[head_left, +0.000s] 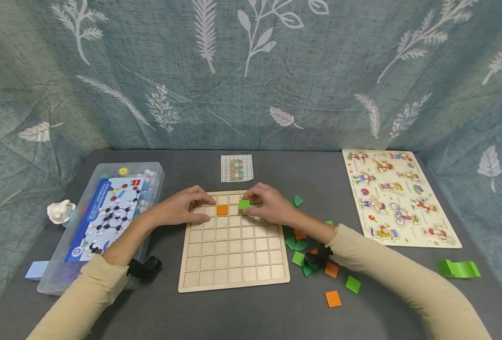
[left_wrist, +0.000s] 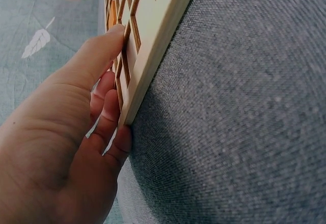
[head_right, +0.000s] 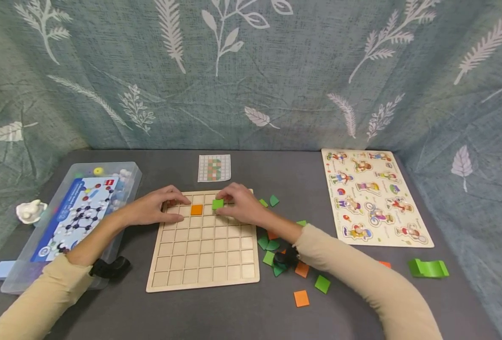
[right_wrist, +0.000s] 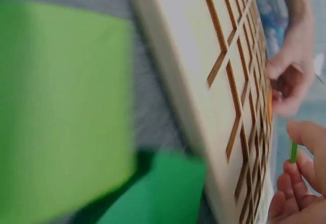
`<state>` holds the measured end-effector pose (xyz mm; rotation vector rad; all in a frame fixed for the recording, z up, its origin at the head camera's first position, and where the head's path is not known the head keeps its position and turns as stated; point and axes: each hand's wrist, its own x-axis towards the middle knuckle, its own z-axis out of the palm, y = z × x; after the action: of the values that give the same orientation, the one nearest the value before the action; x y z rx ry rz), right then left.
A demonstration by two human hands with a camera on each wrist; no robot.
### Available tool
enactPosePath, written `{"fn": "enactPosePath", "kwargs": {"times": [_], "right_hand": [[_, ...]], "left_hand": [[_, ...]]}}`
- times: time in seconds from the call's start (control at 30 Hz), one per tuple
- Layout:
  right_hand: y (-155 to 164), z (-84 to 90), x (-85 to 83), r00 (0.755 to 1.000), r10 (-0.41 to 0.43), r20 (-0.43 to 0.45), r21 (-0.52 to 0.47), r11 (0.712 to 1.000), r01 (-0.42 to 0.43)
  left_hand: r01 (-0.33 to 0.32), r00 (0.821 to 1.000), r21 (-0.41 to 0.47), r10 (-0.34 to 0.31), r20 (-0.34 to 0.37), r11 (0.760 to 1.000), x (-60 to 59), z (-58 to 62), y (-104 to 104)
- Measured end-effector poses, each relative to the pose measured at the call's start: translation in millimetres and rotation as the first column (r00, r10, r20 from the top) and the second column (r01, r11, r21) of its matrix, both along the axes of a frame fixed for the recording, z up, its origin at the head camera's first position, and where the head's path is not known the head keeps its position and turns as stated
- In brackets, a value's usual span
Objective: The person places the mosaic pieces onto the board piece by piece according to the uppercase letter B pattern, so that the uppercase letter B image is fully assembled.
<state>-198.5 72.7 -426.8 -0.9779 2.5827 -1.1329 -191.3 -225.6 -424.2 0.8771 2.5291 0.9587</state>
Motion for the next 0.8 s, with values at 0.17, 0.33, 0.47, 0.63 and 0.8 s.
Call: {"fn": "enactPosePath", "kwargs": {"times": [0.17,0.33,0.47,0.63,0.8], "right_hand": [[-21,-1.6,-1.8,0.999,-0.008,0.032,0.058,0.998,0.006],[-25,-2.2,-2.3,0.999,0.001,0.035,0.087,0.996,-0.004],[-29,-1.5,-3.7,0.999,0.002,0.040,0.095,0.995,-0.006],[-31,-2.2,-4.0,0.999,-0.007,0.050,0.123,0.992,0.001],[-19,1.1,-0.4,0.999,-0.023,0.048,0.077,0.997,0.019]], "left_hand": [[0.000,1.000,-0.010,0.000,-0.001,1.000,-0.8,0.2,3],[-0.001,1.000,-0.013,0.001,-0.006,1.000,-0.8,3.3,4],[-0.002,1.000,-0.011,0.002,-0.006,1.000,-1.3,4.2,3],[0.003,1.000,-0.006,-0.003,-0.003,1.000,-1.1,3.2,3],[-0.008,1.000,-0.007,0.008,0.013,1.000,0.9,3.0,2]]}}
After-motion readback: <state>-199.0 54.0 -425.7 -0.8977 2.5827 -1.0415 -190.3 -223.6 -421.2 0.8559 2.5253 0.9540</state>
